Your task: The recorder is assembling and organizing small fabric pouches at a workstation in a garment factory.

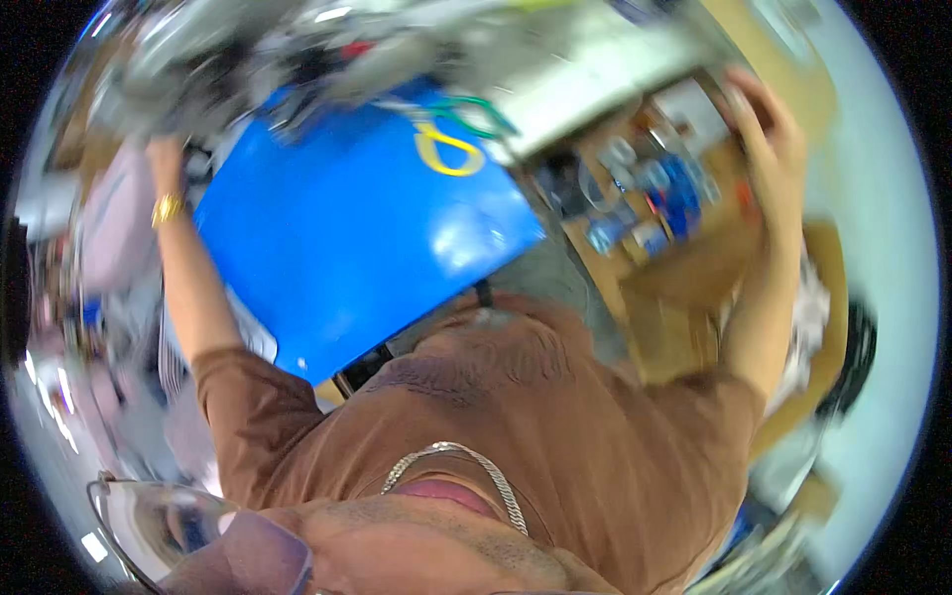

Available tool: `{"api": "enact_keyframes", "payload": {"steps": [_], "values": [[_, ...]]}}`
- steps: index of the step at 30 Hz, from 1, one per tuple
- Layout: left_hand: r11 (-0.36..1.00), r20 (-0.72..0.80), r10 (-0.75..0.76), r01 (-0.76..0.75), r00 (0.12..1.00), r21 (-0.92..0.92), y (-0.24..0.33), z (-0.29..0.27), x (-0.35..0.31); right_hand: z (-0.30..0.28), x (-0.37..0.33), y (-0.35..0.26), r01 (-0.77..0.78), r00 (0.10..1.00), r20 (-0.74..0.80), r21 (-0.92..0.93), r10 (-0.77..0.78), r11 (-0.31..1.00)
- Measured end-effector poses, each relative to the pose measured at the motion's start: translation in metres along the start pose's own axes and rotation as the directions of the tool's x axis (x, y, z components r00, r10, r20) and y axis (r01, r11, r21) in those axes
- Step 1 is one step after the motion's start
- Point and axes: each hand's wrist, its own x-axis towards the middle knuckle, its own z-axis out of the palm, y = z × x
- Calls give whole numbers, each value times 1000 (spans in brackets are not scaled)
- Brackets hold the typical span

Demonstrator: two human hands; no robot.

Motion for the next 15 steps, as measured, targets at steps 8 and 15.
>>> {"api": "enact_keyframes", "payload": {"steps": [8,15], "values": [[652,104,-105,147,989,-743,91,117,-112,-162,-99,43,-218,867,-480,-128,131,968],[729,-173,-76,-64,982,-682,179,90,-212,-244,-218,145,-677,733,-331,-274,594,683]]}}
